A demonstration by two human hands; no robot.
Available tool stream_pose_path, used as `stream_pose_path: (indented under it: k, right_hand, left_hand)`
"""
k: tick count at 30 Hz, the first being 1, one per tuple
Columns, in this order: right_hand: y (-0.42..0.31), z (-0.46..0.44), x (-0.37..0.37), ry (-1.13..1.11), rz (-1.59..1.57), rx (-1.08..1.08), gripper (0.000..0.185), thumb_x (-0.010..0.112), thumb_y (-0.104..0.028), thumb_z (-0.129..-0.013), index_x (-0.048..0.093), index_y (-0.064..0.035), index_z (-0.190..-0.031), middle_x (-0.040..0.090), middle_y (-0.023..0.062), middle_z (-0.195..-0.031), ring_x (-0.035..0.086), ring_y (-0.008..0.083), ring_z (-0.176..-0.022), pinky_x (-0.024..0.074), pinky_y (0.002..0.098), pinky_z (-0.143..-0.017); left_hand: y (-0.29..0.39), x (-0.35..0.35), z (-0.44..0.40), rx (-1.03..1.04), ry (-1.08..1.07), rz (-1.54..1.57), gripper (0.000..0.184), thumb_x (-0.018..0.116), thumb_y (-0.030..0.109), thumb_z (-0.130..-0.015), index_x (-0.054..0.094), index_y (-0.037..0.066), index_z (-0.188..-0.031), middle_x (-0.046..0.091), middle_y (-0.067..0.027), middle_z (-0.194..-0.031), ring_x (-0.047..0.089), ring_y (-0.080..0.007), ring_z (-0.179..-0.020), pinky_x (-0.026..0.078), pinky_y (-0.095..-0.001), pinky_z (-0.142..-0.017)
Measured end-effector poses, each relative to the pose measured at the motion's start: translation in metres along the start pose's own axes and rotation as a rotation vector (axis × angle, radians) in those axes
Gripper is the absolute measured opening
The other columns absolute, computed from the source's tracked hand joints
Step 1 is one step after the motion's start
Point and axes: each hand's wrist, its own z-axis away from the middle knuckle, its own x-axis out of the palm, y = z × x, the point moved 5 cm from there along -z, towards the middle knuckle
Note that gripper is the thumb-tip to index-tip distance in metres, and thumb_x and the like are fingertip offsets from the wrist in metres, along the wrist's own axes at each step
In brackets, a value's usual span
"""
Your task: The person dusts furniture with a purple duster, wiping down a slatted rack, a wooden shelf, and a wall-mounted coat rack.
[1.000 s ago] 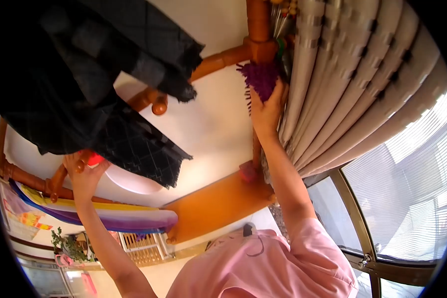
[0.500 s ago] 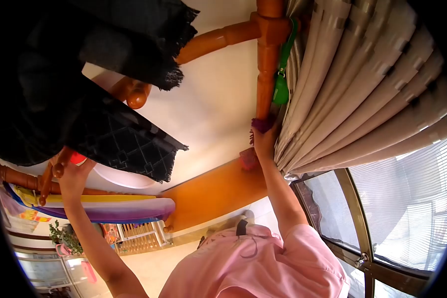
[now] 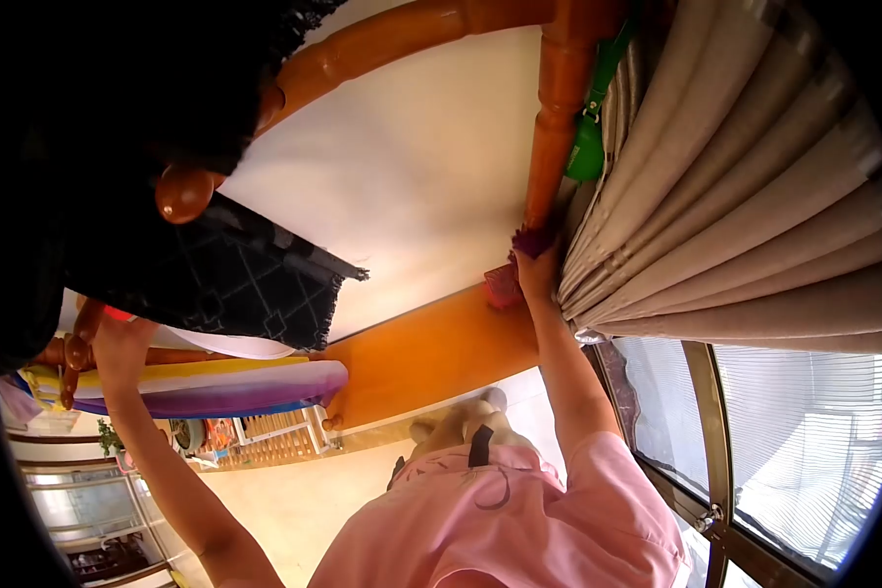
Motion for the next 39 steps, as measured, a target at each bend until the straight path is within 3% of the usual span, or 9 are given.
stream_pose_path:
  k: [2, 11, 12, 16, 21, 27, 32, 37, 39]
  right_hand:
    - [0.036, -0.005, -0.005, 0.016, 0.242, -0.324, 0.069, 0.079, -0.010, -0.072, 0.046, 0.0019, -0.131, 0.063, 0.0191, -0.113, 0.063, 0.0304, -0.100, 0.0499, 0.0378, -0.088]
    - [0.009, -0.001, -0.012, 0.042, 0.302, -0.074, 0.095, 0.082, -0.020, -0.075, 0.027, 0.0063, -0.148, 0.043, 0.0271, -0.145, 0.042, 0.0369, -0.135, 0.0312, 0.0405, -0.114]
    - [0.031, -0.008, -0.008, 0.124, 0.475, -0.278, 0.079, 0.080, -0.014, -0.077, 0.037, 0.0037, -0.141, 0.057, 0.0216, -0.125, 0.059, 0.0320, -0.111, 0.0470, 0.0387, -0.097]
    - [0.111, -0.035, -0.001, -0.156, 0.070, -0.237, 0.030, 0.071, -0.003, -0.083, 0.049, -0.0031, -0.103, 0.055, 0.0018, -0.082, 0.050, 0.0103, -0.063, 0.0436, 0.0268, -0.054]
    - [0.086, -0.019, -0.014, -0.198, 0.164, -0.182, 0.036, 0.074, -0.006, -0.078, 0.057, 0.0008, -0.109, 0.063, 0.0072, -0.096, 0.060, 0.0197, -0.087, 0.0495, 0.0321, -0.081]
    - [-0.074, 0.009, -0.008, -0.087, -0.340, 0.139, 0.037, 0.068, -0.006, -0.088, 0.052, -0.0074, -0.120, 0.052, -0.0027, -0.070, 0.049, 0.0079, -0.055, 0.0422, 0.0263, -0.048]
    - [-0.126, -0.006, -0.005, 0.068, 0.061, -0.311, 0.064, 0.079, -0.011, -0.079, 0.046, 0.0026, -0.132, 0.061, 0.0145, -0.115, 0.061, 0.0255, -0.103, 0.0487, 0.0333, -0.093]
    - [-0.066, 0.009, 0.005, 0.049, 0.133, 0.051, 0.066, 0.080, -0.020, -0.078, 0.047, 0.0027, -0.131, 0.064, 0.0190, -0.106, 0.063, 0.0331, -0.096, 0.0502, 0.0427, -0.090]
    - [-0.047, 0.013, 0.000, 0.143, 0.327, -0.141, 0.063, 0.080, -0.019, -0.077, 0.048, 0.0022, -0.127, 0.064, 0.0176, -0.101, 0.064, 0.0316, -0.094, 0.0516, 0.0403, -0.085]
  left_hand:
    - [-0.001, 0.002, 0.001, 0.017, -0.009, 0.029, 0.038, 0.075, 0.020, -0.082, 0.062, 0.002, -0.113, 0.069, -0.0113, -0.111, 0.066, -0.0296, -0.101, 0.050, -0.0342, -0.086]
    - [0.008, 0.003, 0.009, 0.134, 0.032, -0.282, 0.029, 0.076, 0.026, -0.081, 0.071, 0.009, -0.104, 0.070, -0.0080, -0.110, 0.066, -0.0297, -0.099, 0.052, -0.0374, -0.084]
    - [0.032, 0.004, 0.008, -0.007, 0.024, -0.167, 0.035, 0.079, 0.029, -0.077, 0.071, 0.009, -0.105, 0.070, -0.0082, -0.110, 0.066, -0.0285, -0.099, 0.052, -0.0367, -0.086]
    - [0.030, 0.003, 0.006, 0.017, 0.125, -0.197, 0.048, 0.085, 0.036, -0.069, 0.071, 0.008, -0.107, 0.070, -0.0076, -0.110, 0.065, -0.0255, -0.100, 0.050, -0.0358, -0.090]
    - [0.040, 0.001, 0.004, 0.069, 0.115, -0.212, 0.050, 0.085, 0.036, -0.065, 0.073, 0.010, -0.105, 0.066, -0.0078, -0.116, 0.052, -0.0339, -0.117, 0.035, -0.0449, -0.106]
    - [0.045, 0.000, 0.003, -0.023, 0.072, -0.101, 0.046, 0.084, 0.029, -0.068, 0.070, 0.003, -0.104, 0.067, -0.0113, -0.115, 0.060, -0.0319, -0.106, 0.044, -0.0396, -0.097]
    - [0.042, 0.004, 0.006, -0.121, 0.074, -0.101, 0.048, 0.082, 0.026, -0.073, 0.065, -0.004, -0.106, 0.069, -0.0137, -0.107, 0.063, -0.0267, -0.095, 0.048, -0.0361, -0.090]
    - [0.027, 0.006, 0.002, -0.131, 0.052, -0.137, 0.060, 0.082, 0.024, -0.072, 0.059, -0.004, -0.119, 0.064, -0.0167, -0.118, 0.060, -0.0336, -0.108, 0.045, -0.0384, -0.096]
    - [0.015, 0.006, 0.002, -0.092, 0.053, -0.136, 0.055, 0.080, 0.026, -0.075, 0.060, -0.002, -0.118, 0.067, -0.0148, -0.116, 0.062, -0.0323, -0.108, 0.046, -0.0367, -0.094]
